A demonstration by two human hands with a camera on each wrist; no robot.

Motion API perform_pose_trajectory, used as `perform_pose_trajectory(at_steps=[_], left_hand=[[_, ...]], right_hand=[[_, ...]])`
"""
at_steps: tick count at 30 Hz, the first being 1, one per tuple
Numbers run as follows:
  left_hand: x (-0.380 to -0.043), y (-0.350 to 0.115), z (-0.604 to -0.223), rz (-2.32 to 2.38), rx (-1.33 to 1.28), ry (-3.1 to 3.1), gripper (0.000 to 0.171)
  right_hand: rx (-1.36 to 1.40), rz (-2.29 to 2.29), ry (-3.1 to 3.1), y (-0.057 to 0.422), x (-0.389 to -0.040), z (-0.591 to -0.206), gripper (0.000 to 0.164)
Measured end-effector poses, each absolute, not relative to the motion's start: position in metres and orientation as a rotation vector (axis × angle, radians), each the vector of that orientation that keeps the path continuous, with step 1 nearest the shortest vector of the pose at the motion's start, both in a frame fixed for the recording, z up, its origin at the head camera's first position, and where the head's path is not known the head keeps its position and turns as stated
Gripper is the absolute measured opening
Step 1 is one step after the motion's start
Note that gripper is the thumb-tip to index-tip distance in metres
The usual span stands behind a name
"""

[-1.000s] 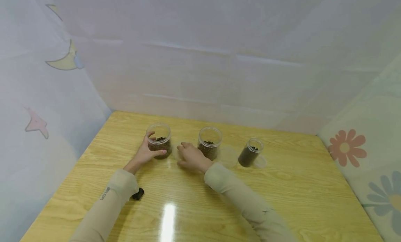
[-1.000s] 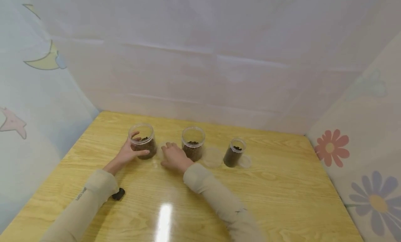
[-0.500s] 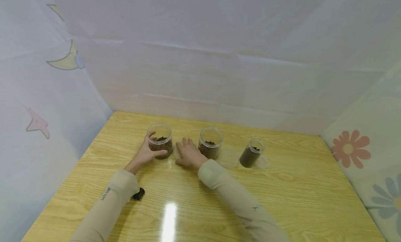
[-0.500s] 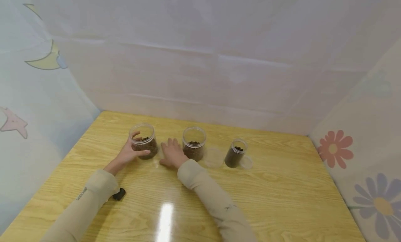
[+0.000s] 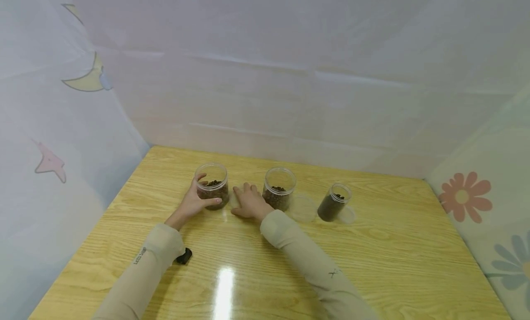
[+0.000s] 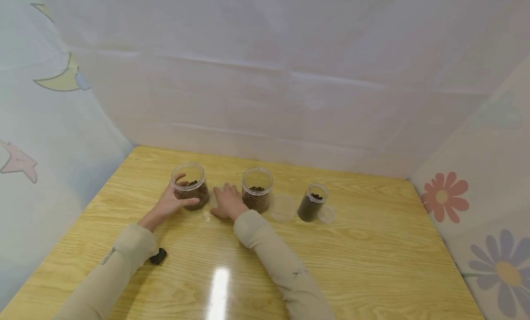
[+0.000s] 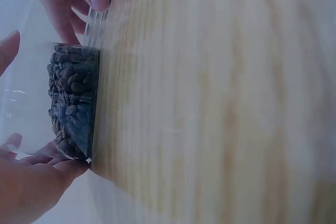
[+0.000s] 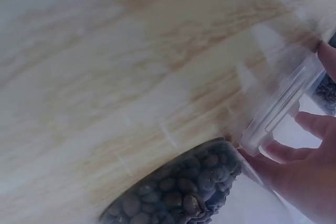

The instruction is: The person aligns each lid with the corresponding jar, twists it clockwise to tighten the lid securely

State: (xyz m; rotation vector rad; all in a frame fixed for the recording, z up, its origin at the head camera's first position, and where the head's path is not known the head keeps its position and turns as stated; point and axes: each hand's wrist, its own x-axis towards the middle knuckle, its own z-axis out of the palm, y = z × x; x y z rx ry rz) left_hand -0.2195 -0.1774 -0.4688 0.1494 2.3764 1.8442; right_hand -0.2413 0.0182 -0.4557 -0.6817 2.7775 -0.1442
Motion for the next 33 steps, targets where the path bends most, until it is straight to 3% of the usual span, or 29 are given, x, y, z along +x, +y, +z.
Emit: perform_pose_trajectory(at_steps=[18, 33], left_hand=[[-0.215, -0.178, -0.464, 1.810, 0.137, 2.428, 0.098], [-0.200, -0.181, -0.458, 1.778, 0.210, 2.484, 0.099]], right_hand=[[-0.831, -0.117, 2.940, 0.024, -0.225, -0.460, 0.074], [-0.952, -0.144, 2.988, 0.041, -0.199, -0.442, 0.070]])
